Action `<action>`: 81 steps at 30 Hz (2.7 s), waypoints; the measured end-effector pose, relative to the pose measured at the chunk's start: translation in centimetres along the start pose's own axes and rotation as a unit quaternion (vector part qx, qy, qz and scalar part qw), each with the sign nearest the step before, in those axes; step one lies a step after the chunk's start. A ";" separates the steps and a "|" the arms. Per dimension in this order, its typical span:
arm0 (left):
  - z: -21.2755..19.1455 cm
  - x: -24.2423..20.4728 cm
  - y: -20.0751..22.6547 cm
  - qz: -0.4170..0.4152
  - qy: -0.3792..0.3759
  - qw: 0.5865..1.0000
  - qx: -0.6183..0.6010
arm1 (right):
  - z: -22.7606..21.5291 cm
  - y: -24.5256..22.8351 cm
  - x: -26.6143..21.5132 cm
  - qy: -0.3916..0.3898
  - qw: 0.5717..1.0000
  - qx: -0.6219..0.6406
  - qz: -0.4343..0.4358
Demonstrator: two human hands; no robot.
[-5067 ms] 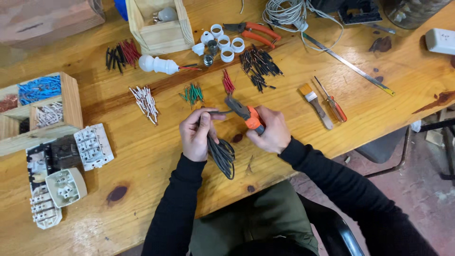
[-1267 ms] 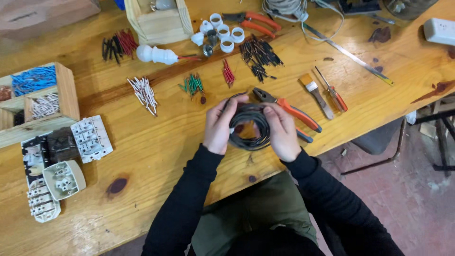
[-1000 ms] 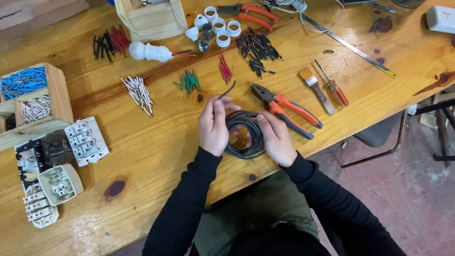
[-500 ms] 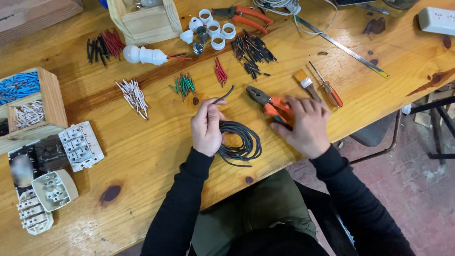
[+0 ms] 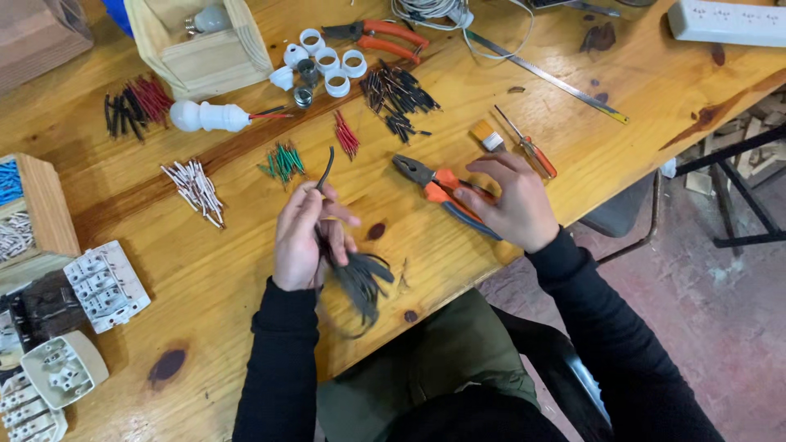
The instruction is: The person cuts a length of black electrical wire from a coil, strips the insulation from both ends using pliers, and twists the exposed copper strands. The prepared wire is placed on the table among other pre-stripped wires.
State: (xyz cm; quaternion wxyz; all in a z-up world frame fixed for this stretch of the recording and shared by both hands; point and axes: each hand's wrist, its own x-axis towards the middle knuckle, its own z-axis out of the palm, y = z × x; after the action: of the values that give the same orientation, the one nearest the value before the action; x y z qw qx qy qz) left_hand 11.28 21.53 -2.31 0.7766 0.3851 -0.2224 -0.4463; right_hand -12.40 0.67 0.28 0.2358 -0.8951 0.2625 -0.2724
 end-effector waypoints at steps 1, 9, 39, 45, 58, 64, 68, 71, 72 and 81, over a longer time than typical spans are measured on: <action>0.2 0.0 0.1 0.002 0.000 1.000 0.000 | -0.1 0.0 0.8 0.000 1.000 0.000 -0.002; -0.3 0.7 -0.3 -0.025 -0.024 0.999 0.008 | 2.3 1.1 12.1 -0.064 0.995 0.063 -0.050; -1.2 1.1 -0.5 -0.024 0.092 0.995 0.001 | 6.5 2.4 19.8 0.034 0.986 -0.157 -0.043; -2.3 1.8 -1.8 -0.008 0.126 0.992 -0.004 | 3.4 -2.3 13.4 -0.028 0.793 0.557 0.245; -3.4 0.5 -0.3 -0.032 0.224 0.974 -0.001 | 8.7 -8.0 4.1 -0.200 0.621 0.726 0.217; -4.4 0.7 0.5 -0.098 0.160 0.980 0.062 | 11.1 -9.8 8.6 -0.104 0.654 0.736 0.141; -5.4 3.5 -1.2 -0.048 0.144 0.988 0.044 | 11.4 -10.8 9.4 -0.145 0.678 0.715 0.095; -5.7 4.7 -2.6 0.039 0.163 0.985 0.047 | 11.1 -11.1 8.3 -0.179 0.672 0.714 0.082; -5.4 5.0 -2.9 0.086 0.180 0.978 0.060 | 10.7 -11.3 8.0 -0.190 0.671 0.712 0.081; -3.3 0.6 0.1 0.103 0.083 0.984 0.119 | 9.5 -8.2 7.8 -0.233 0.661 0.713 0.036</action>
State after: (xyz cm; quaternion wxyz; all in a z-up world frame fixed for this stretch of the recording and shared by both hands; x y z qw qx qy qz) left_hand 13.88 22.33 -4.22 0.7827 0.4858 -0.2472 -0.3004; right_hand 1.81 4.78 0.73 0.8647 -0.4774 -0.0438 -0.1501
